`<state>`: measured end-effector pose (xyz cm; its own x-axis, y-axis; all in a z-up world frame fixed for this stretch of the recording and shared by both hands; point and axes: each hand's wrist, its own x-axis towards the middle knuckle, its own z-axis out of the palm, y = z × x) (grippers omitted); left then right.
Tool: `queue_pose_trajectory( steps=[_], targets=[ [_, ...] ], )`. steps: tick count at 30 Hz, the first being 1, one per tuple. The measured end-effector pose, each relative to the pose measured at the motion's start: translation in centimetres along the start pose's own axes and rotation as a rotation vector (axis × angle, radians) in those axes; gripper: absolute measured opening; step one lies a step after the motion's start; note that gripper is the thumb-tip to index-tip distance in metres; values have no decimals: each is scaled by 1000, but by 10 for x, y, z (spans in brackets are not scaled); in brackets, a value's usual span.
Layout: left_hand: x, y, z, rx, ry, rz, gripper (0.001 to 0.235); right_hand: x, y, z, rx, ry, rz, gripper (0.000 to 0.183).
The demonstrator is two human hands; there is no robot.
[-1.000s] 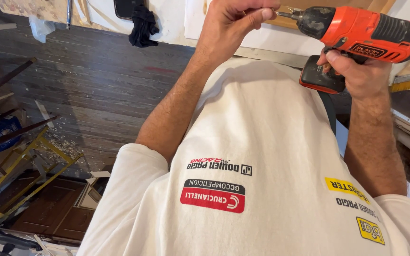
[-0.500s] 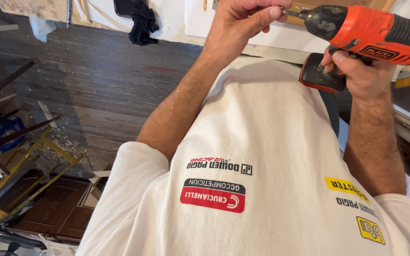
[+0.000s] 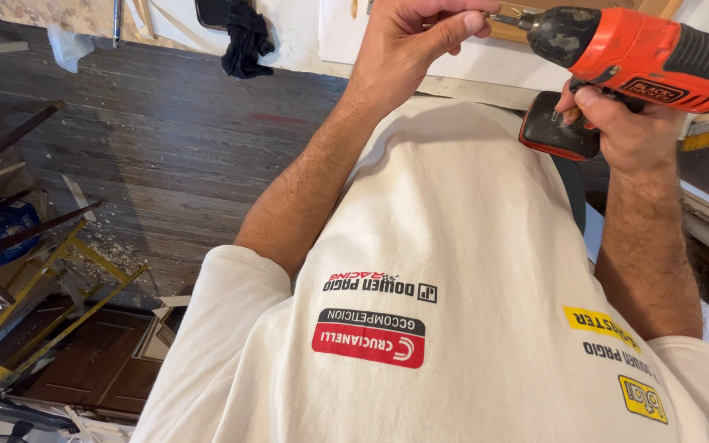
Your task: Securing metal L-brackets onto a wooden frame using a power drill and screws.
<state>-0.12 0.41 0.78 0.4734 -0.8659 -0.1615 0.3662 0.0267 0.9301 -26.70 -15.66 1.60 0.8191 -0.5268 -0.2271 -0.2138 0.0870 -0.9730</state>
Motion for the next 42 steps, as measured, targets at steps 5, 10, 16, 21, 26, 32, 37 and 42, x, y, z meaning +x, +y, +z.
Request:
queue_pose_trajectory(
  steps=[5, 10, 16, 21, 26, 32, 37, 42],
  targets=[
    [0, 2, -1, 33, -4, 0, 16, 3, 2, -2, 1, 1, -40, 21],
    [2, 6, 0, 38, 3, -15, 16, 6, -6, 0, -30, -23, -26, 22],
    [6, 6, -1, 55, 5, -6, 16, 9, -11, 2, -49, -27, -33, 18],
    [9, 7, -3, 48, -40, 34, 16, 11, -14, 0, -127, -32, -60, 1],
    [12, 32, -12, 276, -106, -37, 13, 23, -33, -6, -391, -144, -357, 22],
    [-5, 11, -46, 512, -350, -28, 6, 24, -65, 28, -551, -272, -51, 31],
    [-13, -6, -81, 694, -482, 64, 14, 15, -33, 60, -495, -251, 38, 23],
    [1, 8, -113, 659, -541, 143, 24, 14, -27, 89, -366, -135, 42, 21]
  ],
)
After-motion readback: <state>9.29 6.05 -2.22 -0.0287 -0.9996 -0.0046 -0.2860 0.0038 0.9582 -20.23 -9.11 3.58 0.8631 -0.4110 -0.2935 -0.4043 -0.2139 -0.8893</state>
